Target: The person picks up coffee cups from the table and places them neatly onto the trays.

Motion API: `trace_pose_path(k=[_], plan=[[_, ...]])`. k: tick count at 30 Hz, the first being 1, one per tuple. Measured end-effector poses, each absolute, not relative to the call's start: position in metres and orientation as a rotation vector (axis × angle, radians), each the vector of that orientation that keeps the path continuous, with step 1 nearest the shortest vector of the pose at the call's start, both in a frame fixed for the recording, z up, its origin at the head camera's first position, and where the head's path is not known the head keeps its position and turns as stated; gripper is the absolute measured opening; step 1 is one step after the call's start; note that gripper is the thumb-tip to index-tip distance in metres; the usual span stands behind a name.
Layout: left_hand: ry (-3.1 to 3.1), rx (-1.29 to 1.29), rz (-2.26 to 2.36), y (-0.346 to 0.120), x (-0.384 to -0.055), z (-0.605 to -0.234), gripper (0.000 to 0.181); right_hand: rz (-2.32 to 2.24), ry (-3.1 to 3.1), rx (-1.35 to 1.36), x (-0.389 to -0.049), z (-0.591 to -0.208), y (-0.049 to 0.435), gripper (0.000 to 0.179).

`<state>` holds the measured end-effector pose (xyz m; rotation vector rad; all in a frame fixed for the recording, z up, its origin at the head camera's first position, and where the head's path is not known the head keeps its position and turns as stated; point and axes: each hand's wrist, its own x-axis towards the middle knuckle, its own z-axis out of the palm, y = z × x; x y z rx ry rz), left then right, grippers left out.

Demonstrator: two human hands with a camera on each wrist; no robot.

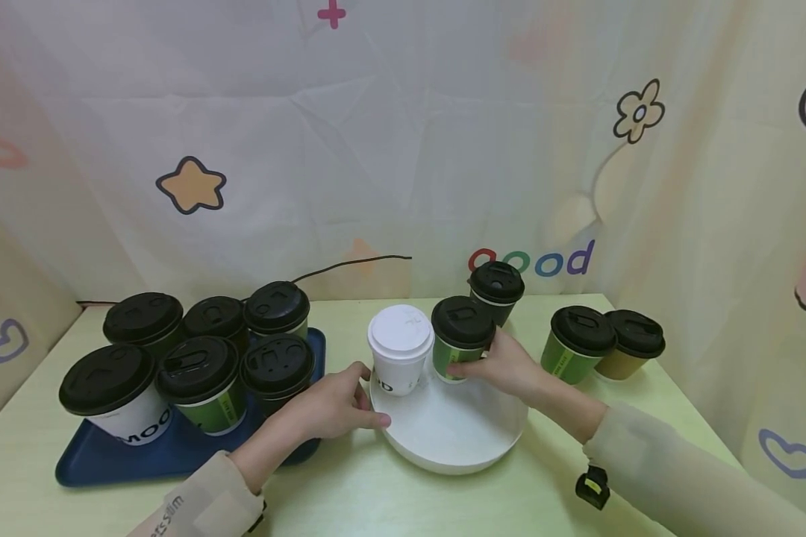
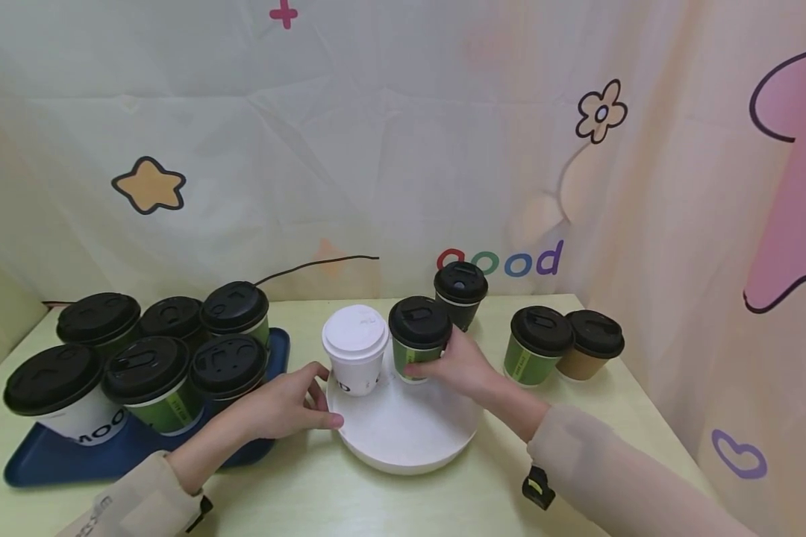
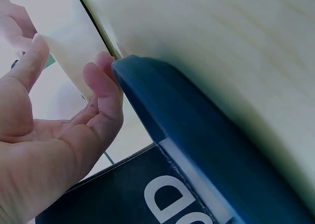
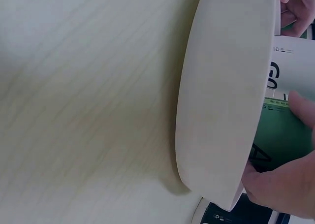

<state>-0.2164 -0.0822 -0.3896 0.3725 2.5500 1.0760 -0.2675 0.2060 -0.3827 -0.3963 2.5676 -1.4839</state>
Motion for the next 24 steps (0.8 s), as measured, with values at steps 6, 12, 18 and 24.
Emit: trace_pose_path(k=[6,12,18,24], plan=[[2.548,0.378,1.076,-0.082,-0.216,-0.387,0.066,-1.546,2.570,-0.484,-0.276,-0.387,0.199,0.078],[2.539,0.375,1.082,-0.082,-0.217,-0.387,0.063,-1.542,2.601,-0.474,-0.282,-0.389,0.194,0.080],[2.534,0.376,1.087,-0.081,-0.217,-0.389,0.062,-1.566,2.596,-0.523,-0.286,-0.389,0.190,0.080],[2.524,0.374,1.094,-0.081,-0.217,-0.389,0.060,-1.530,2.612,-0.509,-0.290,-0.390,0.187,0.082]])
